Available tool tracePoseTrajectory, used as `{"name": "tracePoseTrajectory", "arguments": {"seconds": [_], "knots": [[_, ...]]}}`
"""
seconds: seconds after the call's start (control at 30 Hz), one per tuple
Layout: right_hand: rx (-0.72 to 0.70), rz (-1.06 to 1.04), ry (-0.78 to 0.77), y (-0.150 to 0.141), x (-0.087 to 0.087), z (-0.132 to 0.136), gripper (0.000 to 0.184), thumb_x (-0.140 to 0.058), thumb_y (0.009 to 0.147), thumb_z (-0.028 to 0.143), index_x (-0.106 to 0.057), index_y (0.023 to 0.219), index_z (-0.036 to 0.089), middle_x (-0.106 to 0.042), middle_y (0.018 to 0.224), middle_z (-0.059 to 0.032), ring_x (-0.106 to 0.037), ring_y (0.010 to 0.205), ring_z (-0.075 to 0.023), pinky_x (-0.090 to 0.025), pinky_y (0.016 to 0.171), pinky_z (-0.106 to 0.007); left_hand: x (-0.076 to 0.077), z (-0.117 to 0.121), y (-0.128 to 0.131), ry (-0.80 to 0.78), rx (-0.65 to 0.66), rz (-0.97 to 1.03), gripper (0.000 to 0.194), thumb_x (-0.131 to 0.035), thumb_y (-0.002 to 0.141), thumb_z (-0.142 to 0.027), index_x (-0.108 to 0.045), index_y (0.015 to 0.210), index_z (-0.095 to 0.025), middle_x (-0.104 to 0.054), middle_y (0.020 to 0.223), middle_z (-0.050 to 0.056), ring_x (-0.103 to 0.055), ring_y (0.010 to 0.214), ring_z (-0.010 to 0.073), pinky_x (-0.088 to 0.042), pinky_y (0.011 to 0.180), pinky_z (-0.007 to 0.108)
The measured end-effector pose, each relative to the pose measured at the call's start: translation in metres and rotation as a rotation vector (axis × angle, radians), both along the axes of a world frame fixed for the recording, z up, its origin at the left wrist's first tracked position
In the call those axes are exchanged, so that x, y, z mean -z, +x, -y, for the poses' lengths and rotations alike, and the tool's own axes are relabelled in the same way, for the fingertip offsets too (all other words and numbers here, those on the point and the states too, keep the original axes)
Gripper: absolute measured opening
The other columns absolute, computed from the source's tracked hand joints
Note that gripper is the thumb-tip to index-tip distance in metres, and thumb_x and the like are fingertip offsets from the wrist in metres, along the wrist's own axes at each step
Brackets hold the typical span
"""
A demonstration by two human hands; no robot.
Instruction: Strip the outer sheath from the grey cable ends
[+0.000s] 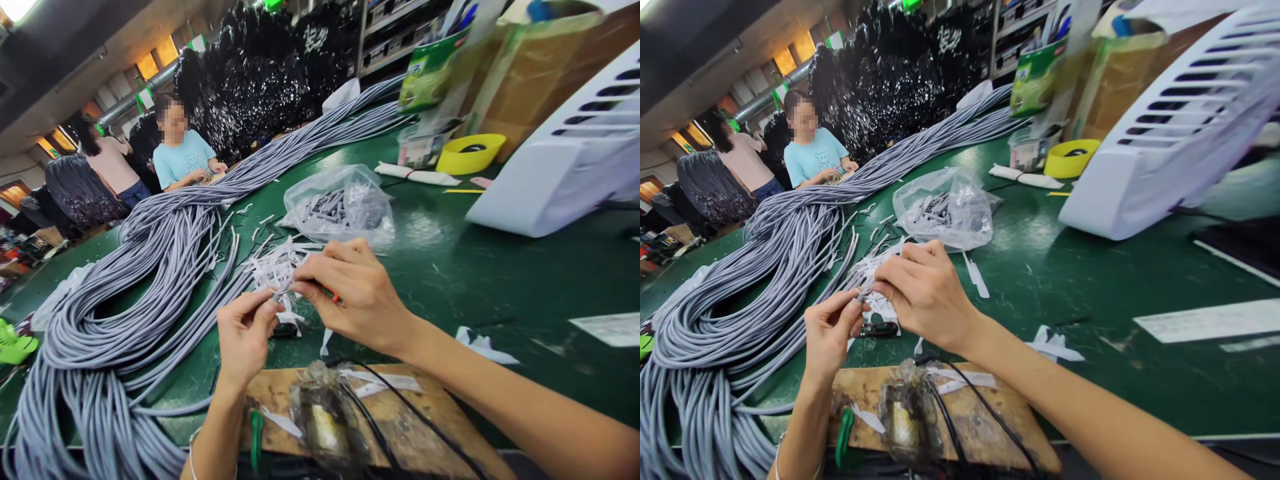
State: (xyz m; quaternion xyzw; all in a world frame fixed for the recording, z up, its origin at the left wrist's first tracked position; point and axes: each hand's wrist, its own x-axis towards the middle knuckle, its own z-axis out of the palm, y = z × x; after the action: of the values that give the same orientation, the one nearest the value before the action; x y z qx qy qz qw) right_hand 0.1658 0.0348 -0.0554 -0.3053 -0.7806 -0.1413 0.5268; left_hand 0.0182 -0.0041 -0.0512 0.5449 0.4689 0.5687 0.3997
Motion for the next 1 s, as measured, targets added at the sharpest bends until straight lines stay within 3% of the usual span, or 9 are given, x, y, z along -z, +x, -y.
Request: {"name": "tracePoseTrajectory", "arguments": {"seconds": [0.17, 0.5, 0.73, 0.93, 1.0], "knots": [[-0.084, -0.018, -0.020, 0.0006, 0.0012, -0.0039, 0.019, -0.046, 0.087, 0.022, -0.051, 0.068, 0.018, -0.059, 0.058, -0.0001, -0.046, 0.059, -0.0139, -0.030, 0.060, -0.029, -0.0013, -0.0017, 0.0004, -0.067, 0.074, 0.095, 0.030, -0.071, 0.062, -0.038, -0.070, 0.070, -0.010, -0.057, 0.054, 0.002, -0.036, 0.037, 0.0030, -0.027, 0.036, 0.018], [-0.189, -0.083, -0.147, -0.0031, 0.0011, -0.0027, 0.024, -0.045, 0.087, 0.024, -0.047, 0.065, 0.018, -0.052, 0.055, 0.0014, -0.043, 0.056, -0.0120, -0.031, 0.057, -0.026, 0.0002, -0.0033, -0.0075, -0.088, 0.244, 0.167, 0.026, -0.069, 0.067, -0.031, -0.072, 0.086, -0.014, -0.062, 0.066, 0.004, -0.042, 0.045, 0.0042, -0.031, 0.040, 0.018], [-0.246, -0.095, -0.164, -0.0022, 0.0018, -0.0013, 0.020, -0.047, 0.085, 0.023, -0.049, 0.066, 0.017, -0.051, 0.056, 0.0011, -0.044, 0.057, -0.0121, -0.032, 0.057, -0.026, 0.0009, -0.0047, -0.0046, -0.037, 0.197, 0.169, 0.026, -0.070, 0.065, -0.027, -0.071, 0.087, -0.014, -0.059, 0.057, 0.002, -0.039, 0.040, 0.0031, -0.032, 0.038, 0.017], [-0.321, -0.304, -0.442, -0.0014, -0.0005, -0.0001, 0.017, -0.045, 0.085, 0.022, -0.048, 0.069, 0.018, -0.047, 0.054, 0.0036, -0.041, 0.048, -0.0086, -0.034, 0.044, -0.020, 0.0007, -0.0043, -0.0021, -0.039, 0.100, 0.118, 0.018, -0.070, 0.064, -0.025, -0.072, 0.079, -0.015, -0.053, 0.052, -0.002, -0.034, 0.037, 0.0009, -0.025, 0.035, 0.014], [-0.293, -0.330, -0.450, -0.0016, -0.0013, 0.0004, 0.017, -0.046, 0.085, 0.022, -0.048, 0.068, 0.018, -0.046, 0.053, 0.0042, -0.040, 0.045, -0.0080, -0.032, 0.041, -0.019, 0.0006, -0.0040, -0.0004, -0.048, 0.064, 0.109, 0.016, -0.070, 0.063, -0.026, -0.072, 0.075, -0.015, -0.051, 0.049, -0.003, -0.033, 0.036, 0.0005, -0.024, 0.034, 0.013]]}}
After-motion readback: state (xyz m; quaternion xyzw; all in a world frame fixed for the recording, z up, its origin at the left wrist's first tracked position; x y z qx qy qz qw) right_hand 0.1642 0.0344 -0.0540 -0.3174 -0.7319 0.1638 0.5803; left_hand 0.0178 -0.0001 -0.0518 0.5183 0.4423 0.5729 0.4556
